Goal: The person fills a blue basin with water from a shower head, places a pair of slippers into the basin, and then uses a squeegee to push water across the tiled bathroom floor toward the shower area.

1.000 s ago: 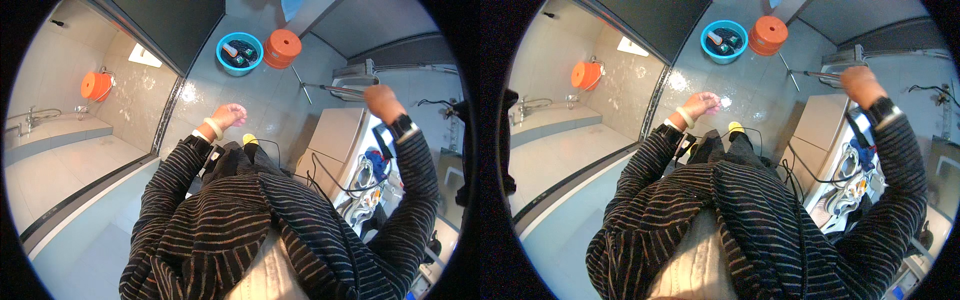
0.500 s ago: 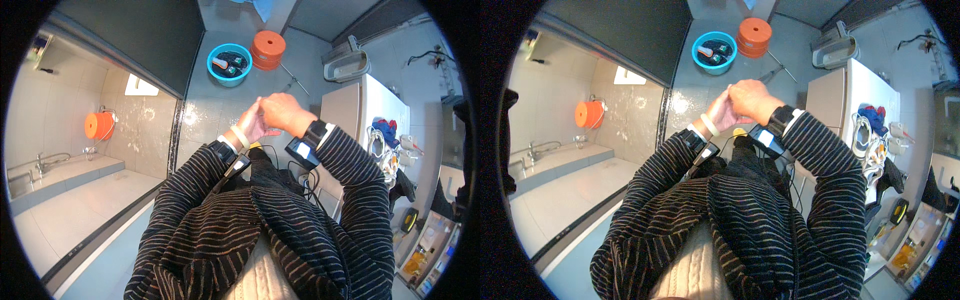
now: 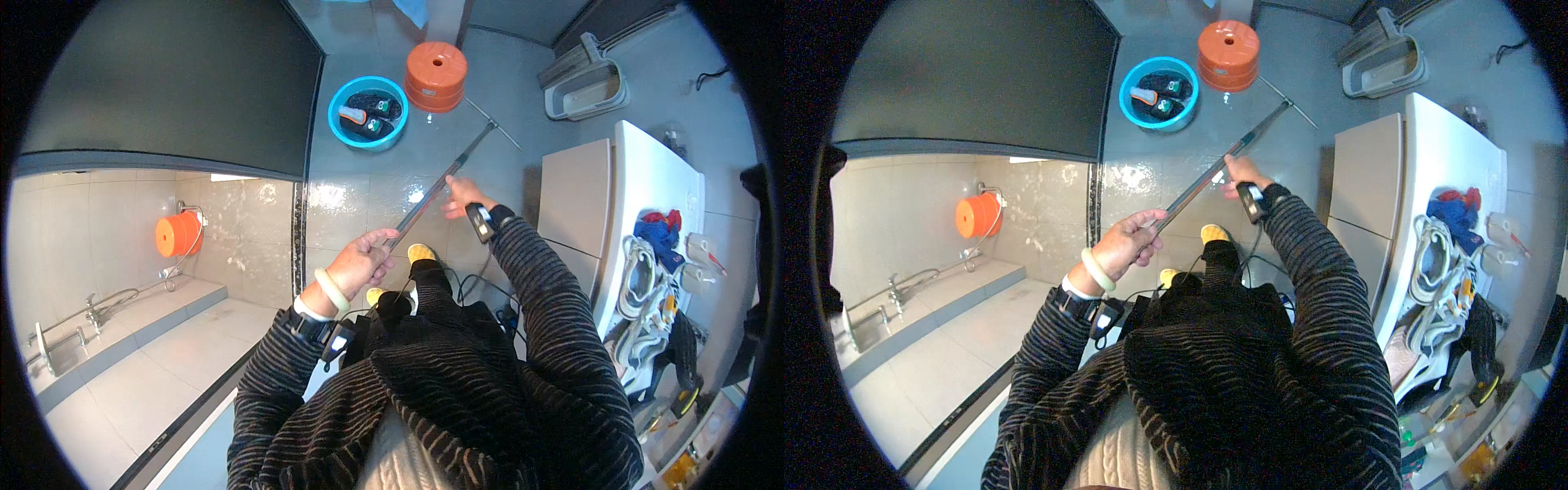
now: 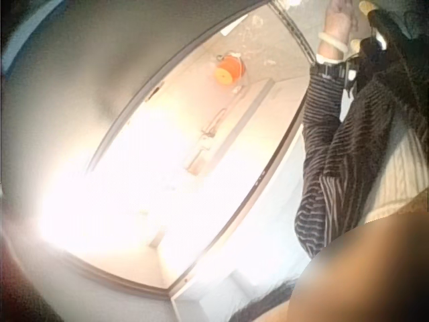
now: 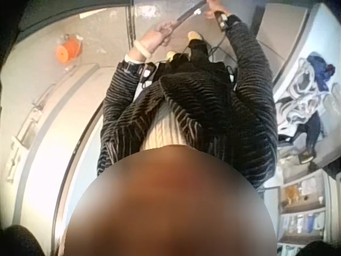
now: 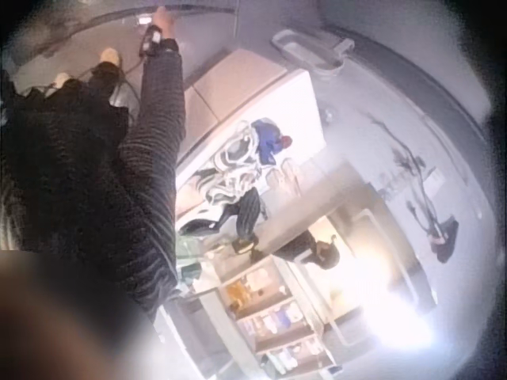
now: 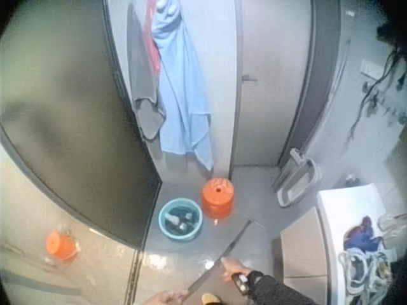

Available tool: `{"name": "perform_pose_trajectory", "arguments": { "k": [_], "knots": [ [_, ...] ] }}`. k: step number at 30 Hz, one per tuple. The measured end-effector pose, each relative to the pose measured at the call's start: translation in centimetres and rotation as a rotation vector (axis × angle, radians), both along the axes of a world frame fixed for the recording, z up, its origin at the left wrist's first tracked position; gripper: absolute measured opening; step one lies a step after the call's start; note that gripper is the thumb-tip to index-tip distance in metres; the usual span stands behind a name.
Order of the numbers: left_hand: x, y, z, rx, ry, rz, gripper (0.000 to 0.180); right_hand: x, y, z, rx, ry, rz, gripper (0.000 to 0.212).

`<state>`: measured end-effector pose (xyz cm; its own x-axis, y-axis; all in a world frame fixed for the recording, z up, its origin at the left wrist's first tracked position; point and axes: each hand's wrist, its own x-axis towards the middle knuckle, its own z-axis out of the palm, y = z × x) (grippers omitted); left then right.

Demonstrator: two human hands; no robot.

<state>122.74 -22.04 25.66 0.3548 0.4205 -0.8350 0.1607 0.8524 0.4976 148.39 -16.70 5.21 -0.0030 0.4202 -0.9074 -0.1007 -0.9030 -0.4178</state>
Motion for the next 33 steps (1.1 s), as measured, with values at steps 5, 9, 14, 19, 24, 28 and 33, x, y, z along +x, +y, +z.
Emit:
{"name": "perform_pose_trajectory", "arguments": {
  "k": [5,9,14,19,24,28,33],
  "knots": [
    [0.1,-0.8,0.7,0.222,0.252,-0.299,0.041,-0.2,3.9,-15.0,0.088,0.069,-0.171,0.035],
    [-1.1,-2.3,0.3,0.295,0.208,-0.371,0.04,-0.8,3.1,-25.2,0.56,-0.144,0.258,0.024],
    [-6.3,-5.3,-0.6,0.152,0.209,-0.404,0.042,-4.3,-1.3,-32.3,1.094,-0.442,0.734,0.022],
    [-14.2,-11.0,0.6,0.119,0.186,-0.336,0.038,-13.9,-8.7,-32.1,1.482,-0.351,0.717,0.017],
    [-20.8,-16.8,4.5,-0.202,0.149,-0.107,0.041,-24.2,-16.8,-29.0,1.174,-0.148,0.777,0.021],
    [-24.1,-20.6,8.4,-0.222,0.17,-0.06,0.044,-30.7,-23.7,-26.7,0.699,0.231,0.409,0.033],
    [-26.1,-21.2,11.8,-0.201,0.153,-0.014,0.04,-35.4,-27.2,-23.3,0.325,1.334,-0.815,0.051]
  ]
}}
